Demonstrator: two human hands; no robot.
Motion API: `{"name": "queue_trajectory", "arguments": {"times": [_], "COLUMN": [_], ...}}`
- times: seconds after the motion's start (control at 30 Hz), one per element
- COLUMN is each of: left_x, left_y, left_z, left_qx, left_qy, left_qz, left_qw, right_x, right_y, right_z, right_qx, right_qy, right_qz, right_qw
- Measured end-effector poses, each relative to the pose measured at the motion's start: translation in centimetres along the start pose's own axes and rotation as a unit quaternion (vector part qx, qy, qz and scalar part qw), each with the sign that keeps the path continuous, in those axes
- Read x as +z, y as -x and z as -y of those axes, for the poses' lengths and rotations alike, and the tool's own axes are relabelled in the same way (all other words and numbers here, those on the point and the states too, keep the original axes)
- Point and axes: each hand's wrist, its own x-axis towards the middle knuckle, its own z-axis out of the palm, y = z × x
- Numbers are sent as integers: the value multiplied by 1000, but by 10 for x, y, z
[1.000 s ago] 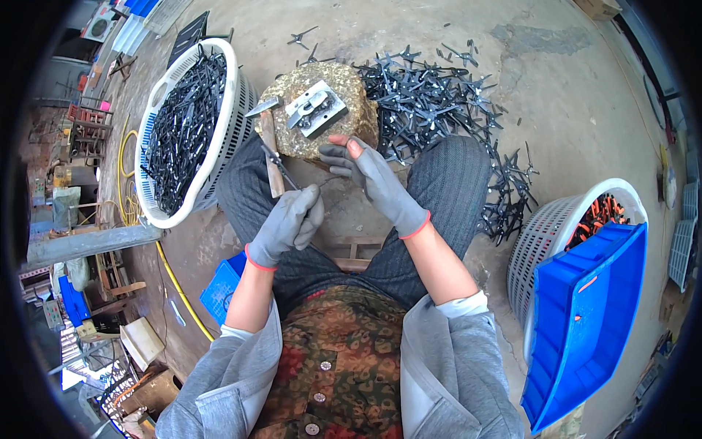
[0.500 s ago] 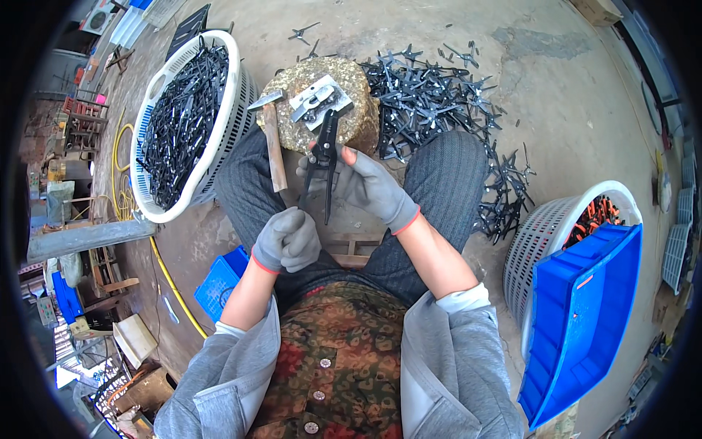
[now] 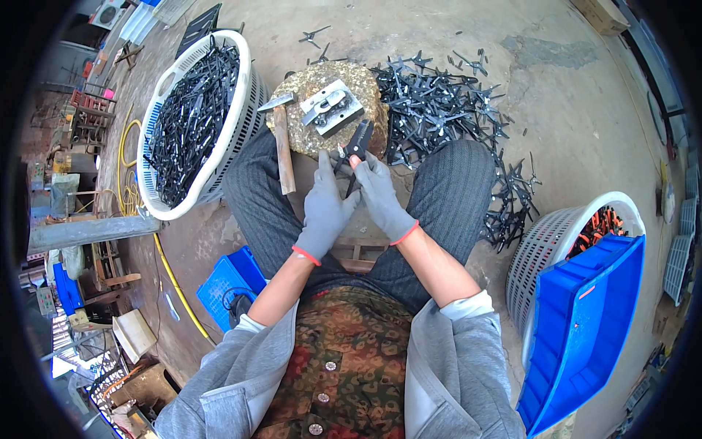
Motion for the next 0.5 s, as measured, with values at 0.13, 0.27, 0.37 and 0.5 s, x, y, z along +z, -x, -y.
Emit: {"name": "queue_trajectory", "arguments": {"times": [0.13, 0.27, 0.37, 0.5], "left_x": [-9, -66, -106, -93], "left_y": [-17, -33, -29, -39], "left_z": [6, -10, -26, -25], "left_qx": [47, -26, 68, 144], "left_qy": [48, 99, 336, 367], "left_qz": [-57, -125, -260, -396], "left_qw": [996, 987, 903, 829], "right_x": [4, -4, -11, -15], "right_y": [-1, -2, -4, -1], "right_z": [6, 21, 31, 34], "right_qx": [-38, -123, -69, -41], "right_qy": [86, 260, 220, 116], "right_qz": [46, 72, -8, -21], "right_qw": [994, 955, 973, 992]}}
